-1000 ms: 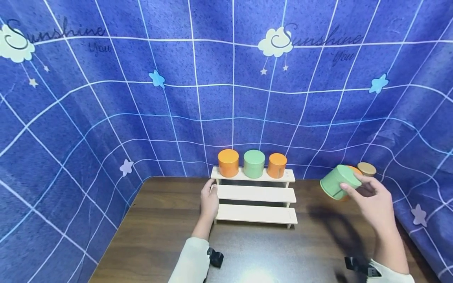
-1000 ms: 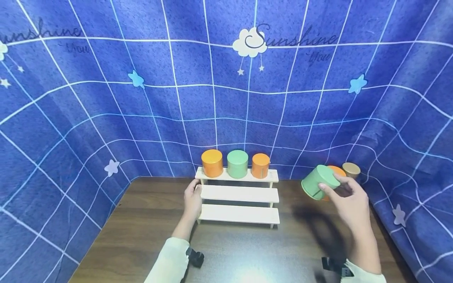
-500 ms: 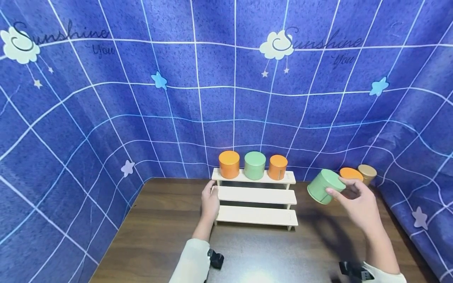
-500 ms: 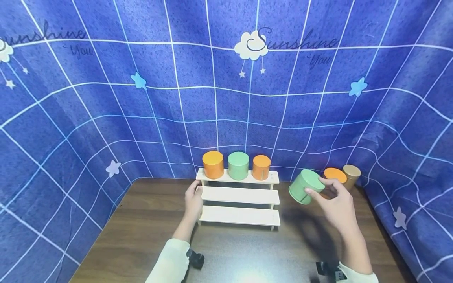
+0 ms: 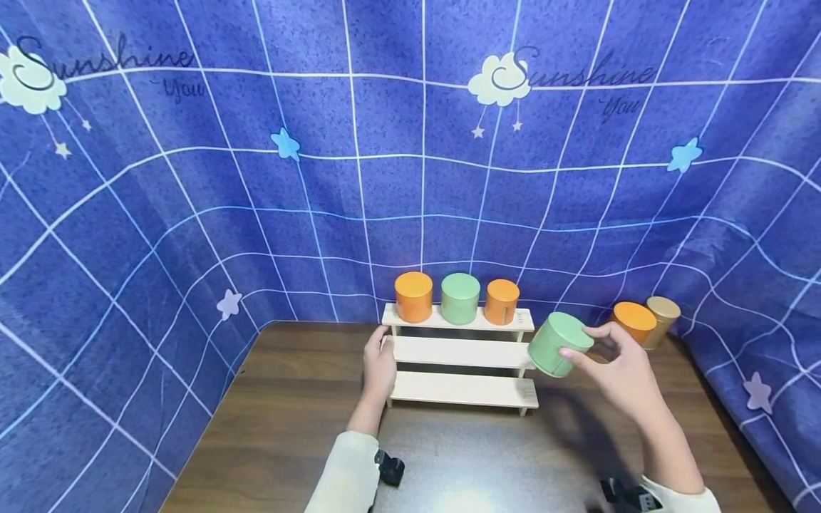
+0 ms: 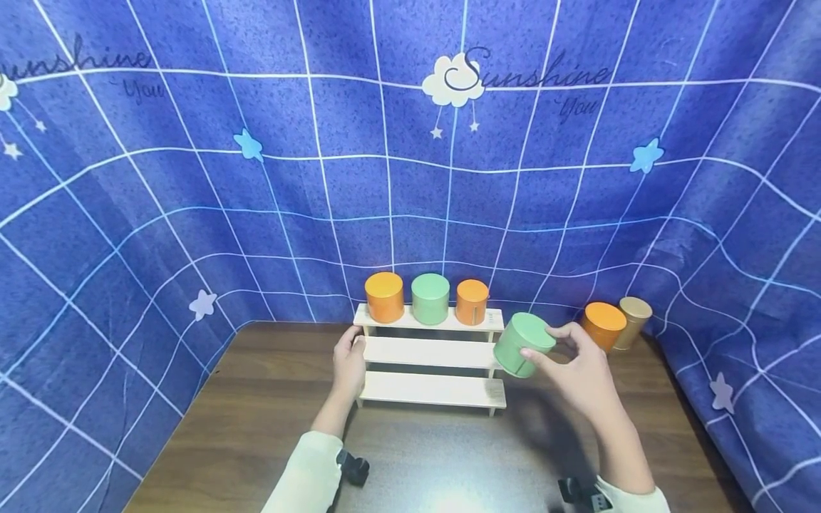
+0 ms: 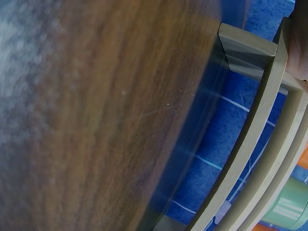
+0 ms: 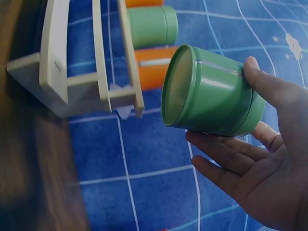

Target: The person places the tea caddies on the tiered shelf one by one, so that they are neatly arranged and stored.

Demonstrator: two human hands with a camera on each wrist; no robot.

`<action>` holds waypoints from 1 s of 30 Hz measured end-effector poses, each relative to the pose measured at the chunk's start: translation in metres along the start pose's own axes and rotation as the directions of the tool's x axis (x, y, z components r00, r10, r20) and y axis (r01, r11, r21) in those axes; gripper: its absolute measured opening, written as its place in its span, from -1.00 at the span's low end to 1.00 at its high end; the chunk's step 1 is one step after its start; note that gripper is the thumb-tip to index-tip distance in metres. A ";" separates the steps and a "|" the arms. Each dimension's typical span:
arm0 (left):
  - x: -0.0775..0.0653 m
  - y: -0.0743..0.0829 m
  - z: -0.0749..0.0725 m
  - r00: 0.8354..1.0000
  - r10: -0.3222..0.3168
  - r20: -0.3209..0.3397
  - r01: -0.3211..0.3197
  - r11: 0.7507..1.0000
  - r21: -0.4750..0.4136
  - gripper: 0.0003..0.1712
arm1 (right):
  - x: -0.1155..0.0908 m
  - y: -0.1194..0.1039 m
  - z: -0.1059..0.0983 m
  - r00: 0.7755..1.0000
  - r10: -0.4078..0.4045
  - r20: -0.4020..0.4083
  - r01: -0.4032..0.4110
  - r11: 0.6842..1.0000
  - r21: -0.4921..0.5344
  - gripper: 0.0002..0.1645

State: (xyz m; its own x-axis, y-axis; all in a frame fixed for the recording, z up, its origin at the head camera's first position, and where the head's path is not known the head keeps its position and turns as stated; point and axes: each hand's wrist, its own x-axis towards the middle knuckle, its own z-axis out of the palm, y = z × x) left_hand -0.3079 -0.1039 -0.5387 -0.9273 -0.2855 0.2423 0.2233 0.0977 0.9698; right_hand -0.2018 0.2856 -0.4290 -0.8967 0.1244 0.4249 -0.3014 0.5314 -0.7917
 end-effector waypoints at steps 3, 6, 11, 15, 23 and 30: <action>0.001 0.000 -0.001 1.000 -0.003 0.004 0.003 1.000 -0.003 -0.55 | -0.001 -0.003 0.009 0.999 -0.017 0.034 0.016 1.000 0.013 -0.46; 0.002 -0.001 -0.001 1.000 -0.007 0.005 0.007 1.000 0.001 -0.54 | -0.001 -0.007 0.019 0.998 -0.027 0.065 0.026 1.000 0.016 -0.48; 0.002 -0.003 -0.001 1.000 -0.012 0.009 0.012 1.000 0.005 -0.54 | -0.004 -0.015 0.035 0.993 -0.033 0.116 0.030 0.999 0.020 -0.48; 0.001 -0.005 0.001 1.000 -0.010 0.022 0.010 1.000 0.003 -0.54 | -0.006 -0.021 0.047 0.986 -0.035 0.164 0.032 0.999 0.024 -0.44; 0.001 -0.004 0.001 1.000 -0.007 0.010 0.007 1.000 0.007 -0.54 | -0.006 -0.028 0.083 0.964 -0.073 0.257 0.038 0.990 0.138 -0.37; 0.001 -0.004 0.000 1.000 0.007 0.006 -0.007 1.000 0.024 -0.55 | -0.007 -0.037 0.118 0.954 -0.139 0.266 0.112 0.987 0.115 -0.34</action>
State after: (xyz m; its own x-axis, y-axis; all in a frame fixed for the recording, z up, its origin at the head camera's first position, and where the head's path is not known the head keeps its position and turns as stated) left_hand -0.3095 -0.1046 -0.5426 -0.9274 -0.2791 0.2492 0.2229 0.1229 0.9671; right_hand -0.2225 0.1664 -0.4546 -0.8995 -0.1781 0.3991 -0.4355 0.4419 -0.7843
